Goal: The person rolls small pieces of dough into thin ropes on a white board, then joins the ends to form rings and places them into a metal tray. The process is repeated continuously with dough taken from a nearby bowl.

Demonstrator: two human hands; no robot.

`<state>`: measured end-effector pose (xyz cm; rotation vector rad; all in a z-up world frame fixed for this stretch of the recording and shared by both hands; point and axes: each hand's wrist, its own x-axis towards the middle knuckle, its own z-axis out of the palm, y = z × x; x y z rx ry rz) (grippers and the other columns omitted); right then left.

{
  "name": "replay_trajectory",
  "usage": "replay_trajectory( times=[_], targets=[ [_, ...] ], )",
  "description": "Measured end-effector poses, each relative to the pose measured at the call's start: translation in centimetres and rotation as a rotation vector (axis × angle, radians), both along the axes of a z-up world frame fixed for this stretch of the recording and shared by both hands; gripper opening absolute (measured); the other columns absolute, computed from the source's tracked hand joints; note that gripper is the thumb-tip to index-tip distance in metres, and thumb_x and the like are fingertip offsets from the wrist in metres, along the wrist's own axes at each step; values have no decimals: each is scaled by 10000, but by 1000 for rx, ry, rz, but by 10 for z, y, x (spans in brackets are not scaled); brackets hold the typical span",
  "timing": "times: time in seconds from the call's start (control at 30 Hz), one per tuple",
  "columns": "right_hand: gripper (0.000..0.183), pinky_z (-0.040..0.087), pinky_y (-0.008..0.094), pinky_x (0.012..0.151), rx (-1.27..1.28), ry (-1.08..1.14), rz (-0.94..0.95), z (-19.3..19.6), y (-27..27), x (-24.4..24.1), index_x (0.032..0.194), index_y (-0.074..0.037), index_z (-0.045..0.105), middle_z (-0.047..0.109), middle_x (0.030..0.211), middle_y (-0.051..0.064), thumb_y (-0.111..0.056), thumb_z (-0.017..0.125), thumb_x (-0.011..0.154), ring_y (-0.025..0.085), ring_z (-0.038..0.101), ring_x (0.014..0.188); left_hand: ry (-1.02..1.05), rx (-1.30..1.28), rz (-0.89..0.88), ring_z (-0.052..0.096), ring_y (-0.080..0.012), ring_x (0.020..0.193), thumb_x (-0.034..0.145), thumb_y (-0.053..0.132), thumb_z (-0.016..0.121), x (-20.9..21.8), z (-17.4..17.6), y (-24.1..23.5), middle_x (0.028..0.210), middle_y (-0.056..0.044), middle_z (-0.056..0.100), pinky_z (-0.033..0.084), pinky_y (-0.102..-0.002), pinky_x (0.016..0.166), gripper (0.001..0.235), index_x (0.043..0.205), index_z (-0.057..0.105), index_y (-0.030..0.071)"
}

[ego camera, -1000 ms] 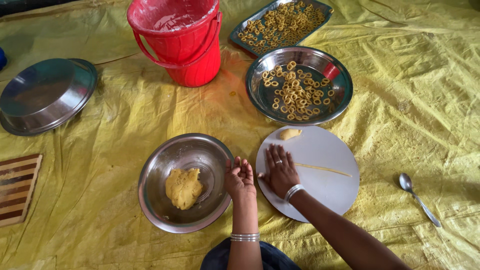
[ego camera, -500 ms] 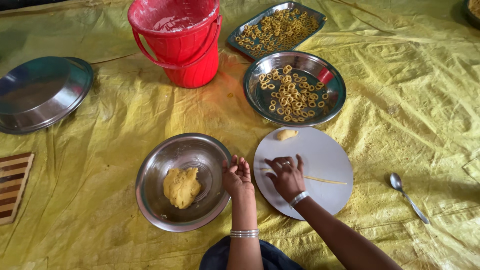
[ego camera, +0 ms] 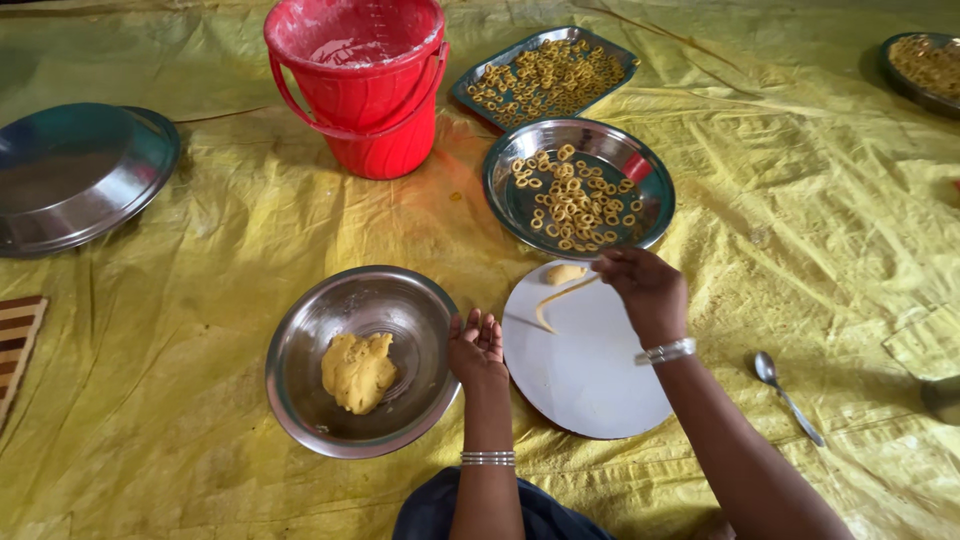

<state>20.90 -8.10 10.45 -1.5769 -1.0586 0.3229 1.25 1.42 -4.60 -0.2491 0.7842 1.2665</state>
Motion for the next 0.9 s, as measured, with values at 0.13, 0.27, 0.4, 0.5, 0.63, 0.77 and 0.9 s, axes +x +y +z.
replay_trajectory(
  times=[0.13,0.27,0.4,0.5,0.63,0.77,0.9],
  targets=[
    [237,627,252,773,68,64,-82,-30,-57,24,1157,-16,708,799,1010,53,-62,719,924,96,770,891,130,33,-183,655,-234,836,934,-14,522,10,0,-8,1048,-55,688,580,-392,717,393,1276,567,175],
    [181,584,261,617,-266,148,-289,-84,-110,26,1099,-45,768,821,983,60,-159,713,970,116,769,824,433,359,-792,678,-207,642,843,-89,491,35,16,-42,849,-87,708,567,-352,506,313,1051,687,37],
    [223,558,245,637,-260,467,-335,-110,-128,18,1117,-55,757,812,997,69,-148,743,914,136,754,843,414,645,-1542,794,-202,708,965,-14,513,59,36,-99,896,-152,799,668,-371,633,271,1095,747,-52],
    [226,577,226,658,-292,416,-248,-111,-120,15,1115,-76,754,812,1006,32,-141,738,899,95,766,870,478,602,-1739,743,-224,725,1072,188,473,72,36,-122,893,-152,752,611,-351,633,286,1148,680,6],
    [225,544,199,665,-44,474,-109,-106,-94,13,1102,-22,756,816,965,78,-79,761,884,98,759,874,218,182,-1133,723,-337,924,1061,145,485,87,23,-117,1024,-180,708,642,-435,838,173,1179,545,33],
    [206,479,213,590,-169,492,-213,-110,-93,8,1080,-13,780,814,944,72,-83,786,887,79,660,722,40,157,-669,767,-305,966,1012,84,578,86,9,-102,1027,-209,751,679,-406,884,202,1117,641,-76],
    [207,476,211,564,-218,534,-141,-119,-93,9,1085,-31,796,802,920,71,-118,766,900,45,599,644,168,140,-648,775,-263,944,960,69,665,80,15,-92,1011,-147,762,670,-377,853,174,1103,679,-30]
  ],
)
